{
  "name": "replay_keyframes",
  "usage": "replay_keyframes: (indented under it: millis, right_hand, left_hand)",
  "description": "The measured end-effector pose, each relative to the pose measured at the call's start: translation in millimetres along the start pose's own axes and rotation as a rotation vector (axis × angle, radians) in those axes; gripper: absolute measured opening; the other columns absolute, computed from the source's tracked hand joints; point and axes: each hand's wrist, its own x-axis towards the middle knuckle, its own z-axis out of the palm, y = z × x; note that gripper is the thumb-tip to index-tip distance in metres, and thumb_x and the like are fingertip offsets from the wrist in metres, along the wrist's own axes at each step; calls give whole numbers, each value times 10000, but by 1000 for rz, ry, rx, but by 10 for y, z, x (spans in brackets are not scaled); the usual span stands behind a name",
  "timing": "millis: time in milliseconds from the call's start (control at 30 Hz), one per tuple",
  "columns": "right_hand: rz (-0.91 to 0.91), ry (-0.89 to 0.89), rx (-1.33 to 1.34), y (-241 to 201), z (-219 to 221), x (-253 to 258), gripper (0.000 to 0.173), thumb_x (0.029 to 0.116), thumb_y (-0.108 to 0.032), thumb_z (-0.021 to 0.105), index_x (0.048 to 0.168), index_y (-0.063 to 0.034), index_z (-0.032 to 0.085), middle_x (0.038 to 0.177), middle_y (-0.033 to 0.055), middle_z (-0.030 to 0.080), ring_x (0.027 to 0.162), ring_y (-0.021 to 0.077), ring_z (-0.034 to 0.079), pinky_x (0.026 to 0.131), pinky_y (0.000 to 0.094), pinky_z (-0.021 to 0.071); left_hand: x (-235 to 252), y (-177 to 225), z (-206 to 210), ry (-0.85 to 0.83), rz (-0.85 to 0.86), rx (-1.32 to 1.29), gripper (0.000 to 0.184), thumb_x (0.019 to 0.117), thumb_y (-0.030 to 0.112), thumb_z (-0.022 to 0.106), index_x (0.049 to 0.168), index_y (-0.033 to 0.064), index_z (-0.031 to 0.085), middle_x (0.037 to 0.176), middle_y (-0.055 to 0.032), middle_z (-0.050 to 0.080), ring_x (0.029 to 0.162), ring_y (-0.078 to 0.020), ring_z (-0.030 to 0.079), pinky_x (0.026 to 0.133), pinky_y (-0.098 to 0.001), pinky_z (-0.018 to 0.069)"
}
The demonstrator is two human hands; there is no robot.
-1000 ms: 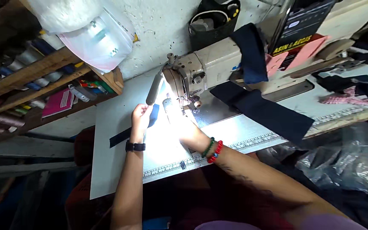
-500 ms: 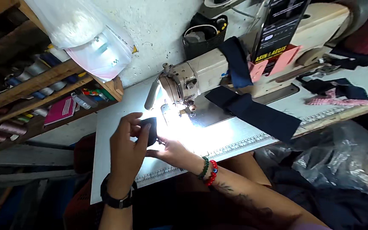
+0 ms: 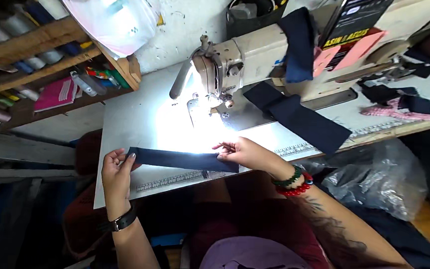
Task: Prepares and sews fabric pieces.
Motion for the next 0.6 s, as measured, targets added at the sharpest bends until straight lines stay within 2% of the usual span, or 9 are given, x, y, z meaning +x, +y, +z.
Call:
replay_keyframes:
  millis: [67, 100, 167, 233, 300, 367, 433, 533, 600]
  right_hand:
    - [15, 60, -99, 38, 15, 29, 230, 979, -171, 674, 1188, -81, 714, 849, 7, 694, 729, 62, 607, 718, 295, 520]
    - [14, 74, -124, 39, 23, 39, 220, 975, -163, 675, 1177, -87, 715, 845, 6, 688, 729, 67, 604, 714, 299, 515]
    - [11, 86, -136, 30, 30, 51, 218, 968, -150, 680, 1177, -91, 708, 838, 6, 683, 720, 67, 601, 702, 292, 515]
    - [-1, 107, -115, 36, 27, 58, 223, 954, -147, 700, 1168, -86, 701, 806, 1, 676, 699, 62, 599, 688, 283, 515]
    - [-4, 113, -73, 56, 6, 67, 232, 947, -159, 720, 1163, -77, 694, 781, -5, 671, 671, 48, 586, 675, 269, 510]
    - [16, 103, 16, 57, -25, 76, 216, 947, -141, 723, 1146, -66, 687, 743, -7, 650, 623, 40, 557, 631, 244, 490]
    - [67, 82, 162, 41, -48, 84, 183, 953, -81, 695, 1131, -52, 664, 708, -12, 614, 571, 29, 518, 558, 202, 447]
    - [155, 69, 330, -31, -83, 53, 177, 979, -5, 616, 1153, -23, 638, 672, -14, 572, 494, 9, 450, 472, 158, 379]
    - [174, 69, 390, -54, -111, 13, 130, 1022, -48, 577, 1131, -18, 641, 669, -16, 626, 481, -8, 499, 459, 137, 398]
  left_hand:
    - [-40, -218, -12, 56, 1, 167, 392, 939, 51, 682, 1280, -42, 512, 1000, -88, 642, 783, -107, 702, 685, -290, 629]
    - [-60, -278, -3, 82, 54, 322, 392, 938, 82, 692, 1274, -49, 538, 1014, -114, 657, 830, -119, 687, 730, -297, 600]
    - [-109, -303, 92, 71, 256, 538, 404, 926, 113, 683, 1262, -89, 585, 1132, -264, 659, 1053, -352, 641, 902, -517, 511]
    - [-231, -173, 359, -58, 437, 566, 409, 929, 191, 685, 1238, -70, 623, 1207, -293, 622, 1157, -445, 586, 961, -617, 459]
    - [-480, -48, 762, -254, 617, 541, 432, 912, 317, 743, 1185, -13, 681, 1199, -236, 631, 1167, -408, 580, 993, -604, 434]
    - [-740, -42, 1155, -416, 784, 563, 467, 883, 442, 756, 1201, 106, 695, 1190, -148, 668, 1140, -335, 604, 1024, -595, 378]
    - [-873, -140, 1419, -441, 889, 596, 455, 894, 487, 724, 1209, 161, 684, 1177, -85, 676, 1096, -264, 610, 1034, -551, 342]
    - [-847, -208, 1558, -365, 937, 526, 243, 957, 278, 663, 1156, 166, 745, 1135, -39, 720, 1079, -213, 634, 1014, -517, 352]
    - [-791, -170, 1560, -347, 868, 438, 209, 969, 152, 614, 1083, 166, 789, 1088, -5, 763, 1060, -185, 675, 1002, -538, 373]
